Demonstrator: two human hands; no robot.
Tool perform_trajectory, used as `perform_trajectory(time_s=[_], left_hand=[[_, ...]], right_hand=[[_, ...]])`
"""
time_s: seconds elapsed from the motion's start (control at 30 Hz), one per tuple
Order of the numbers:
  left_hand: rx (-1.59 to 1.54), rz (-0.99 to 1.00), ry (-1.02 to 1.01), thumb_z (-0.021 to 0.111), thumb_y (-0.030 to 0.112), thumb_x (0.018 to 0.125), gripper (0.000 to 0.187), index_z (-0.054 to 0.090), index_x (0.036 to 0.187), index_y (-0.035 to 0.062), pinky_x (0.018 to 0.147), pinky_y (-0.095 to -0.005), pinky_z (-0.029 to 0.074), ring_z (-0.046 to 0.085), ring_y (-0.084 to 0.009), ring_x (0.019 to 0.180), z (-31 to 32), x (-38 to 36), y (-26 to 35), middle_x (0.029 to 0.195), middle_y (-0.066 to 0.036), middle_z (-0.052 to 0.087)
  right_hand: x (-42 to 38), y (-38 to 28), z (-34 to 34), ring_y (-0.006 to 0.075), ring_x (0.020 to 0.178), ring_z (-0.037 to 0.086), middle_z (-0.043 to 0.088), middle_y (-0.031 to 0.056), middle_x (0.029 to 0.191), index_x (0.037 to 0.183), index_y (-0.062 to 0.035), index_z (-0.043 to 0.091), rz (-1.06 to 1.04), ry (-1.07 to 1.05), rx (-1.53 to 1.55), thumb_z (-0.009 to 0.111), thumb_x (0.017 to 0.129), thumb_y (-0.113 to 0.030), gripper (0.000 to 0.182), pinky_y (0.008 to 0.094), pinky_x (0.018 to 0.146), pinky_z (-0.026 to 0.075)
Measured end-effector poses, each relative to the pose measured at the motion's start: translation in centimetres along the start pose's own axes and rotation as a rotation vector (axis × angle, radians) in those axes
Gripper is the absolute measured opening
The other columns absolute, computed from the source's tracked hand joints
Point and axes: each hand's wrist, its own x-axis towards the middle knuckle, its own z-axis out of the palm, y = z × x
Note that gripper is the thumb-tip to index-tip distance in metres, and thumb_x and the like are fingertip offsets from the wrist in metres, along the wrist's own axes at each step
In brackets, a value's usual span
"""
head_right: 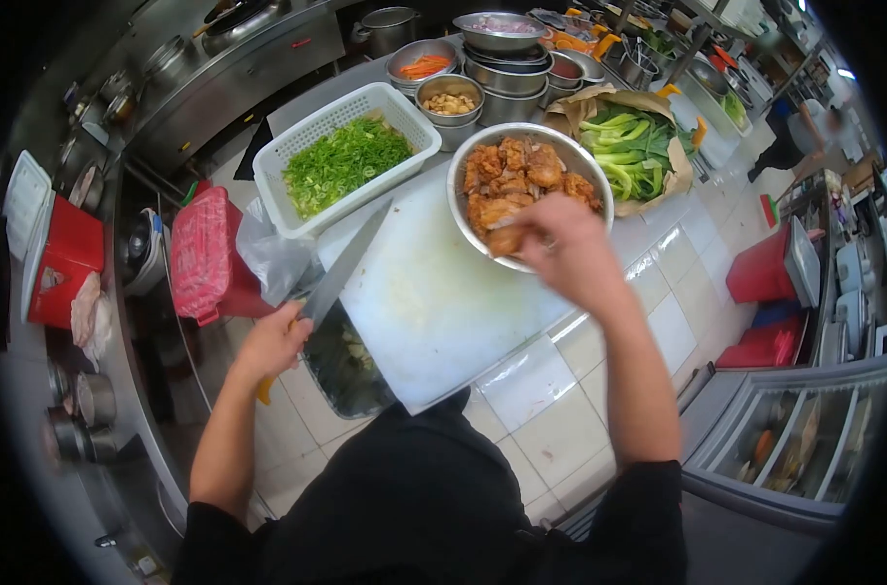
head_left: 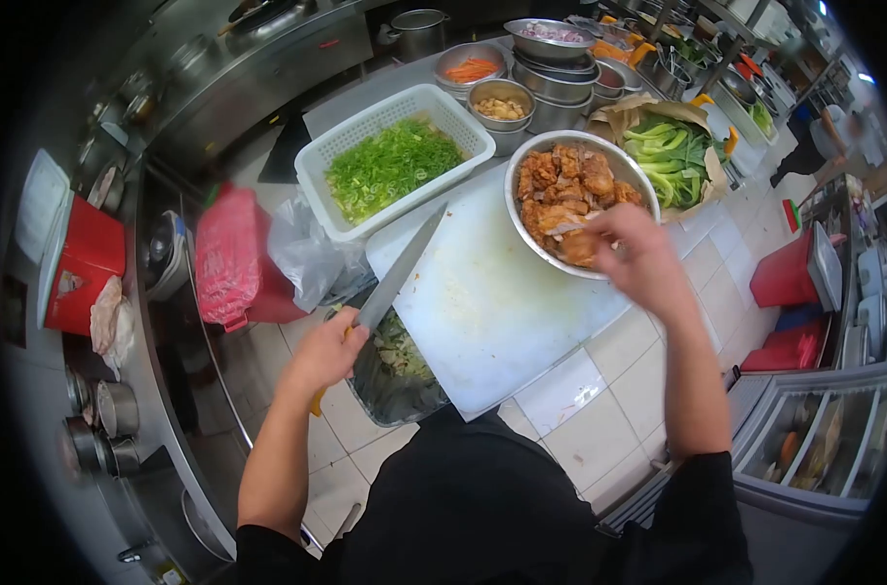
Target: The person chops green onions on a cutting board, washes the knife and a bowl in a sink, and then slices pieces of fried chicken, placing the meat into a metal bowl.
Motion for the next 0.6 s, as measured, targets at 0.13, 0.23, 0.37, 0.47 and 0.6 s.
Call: perform_trajectory(time_s=[0.13, 0.23, 0.37, 0.47, 0.6], left_hand=[[-0.026, -0.006, 0.028, 0.056, 0.027, 0.103, 0.025, 0.056, 0.118, 0.0068, 0.058, -0.0373, 0.054, 0.068, -0.0210, 0.055, 1.9, -2.3, 1.5, 0.076, -0.013, 0.068], [0.213, 0.093, 0.111, 0.053, 0.024, 0.102, 0.025, 0.052, 0.118, 0.0047, 0.070, -0.0524, 0.054, 0.070, -0.0412, 0.073, 4.2, -2.6, -0.2, 0.082, -0.024, 0.070], [0.373, 0.029, 0.064, 0.049, 0.024, 0.102, 0.022, 0.049, 0.112, 0.0040, 0.079, -0.0609, 0.050, 0.066, -0.0514, 0.086, 4.7, -3.6, -0.3, 0.087, -0.031, 0.069], [0.431, 0.102, 0.091, 0.048, 0.023, 0.102, 0.019, 0.050, 0.108, 0.0051, 0.074, -0.0603, 0.051, 0.067, -0.0501, 0.081, 4.0, -5.4, 0.7, 0.084, -0.029, 0.068], [0.571, 0.129, 0.055, 0.050, 0.022, 0.101, 0.017, 0.051, 0.107, 0.0063, 0.071, -0.0595, 0.052, 0.068, -0.0480, 0.080, 3.1, -6.9, 1.8, 0.084, -0.027, 0.068]], right_hand=[[-1.5, -2.5, 10.4, 0.0314, 0.096, 0.064, 0.068, 0.0082, 0.097, 0.098, -0.0085, 0.068, -0.248, 0.094, -0.085, 0.072, 0.078, -0.001, 0.022, 0.0412, 0.087, 0.052], [-5.0, -1.0, 17.0, 0.0321, 0.097, 0.062, 0.067, 0.0081, 0.103, 0.100, -0.0058, 0.066, -0.234, -0.207, -0.169, 0.073, 0.080, -0.003, 0.021, 0.0422, 0.085, 0.053], [-6.4, -2.0, 16.3, 0.0324, 0.099, 0.060, 0.064, 0.0097, 0.106, 0.099, -0.0067, 0.065, -0.126, -0.137, 0.046, 0.074, 0.081, -0.010, 0.020, 0.0433, 0.085, 0.052], [-5.3, -2.1, 16.4, 0.0330, 0.098, 0.060, 0.063, 0.0105, 0.104, 0.099, -0.0072, 0.066, -0.014, -0.100, 0.069, 0.075, 0.081, -0.011, 0.021, 0.0428, 0.084, 0.052], [-4.0, -3.0, 18.5, 0.0335, 0.097, 0.060, 0.061, 0.0111, 0.100, 0.096, -0.0076, 0.066, 0.033, -0.141, 0.091, 0.073, 0.081, -0.010, 0.016, 0.0426, 0.084, 0.053]])
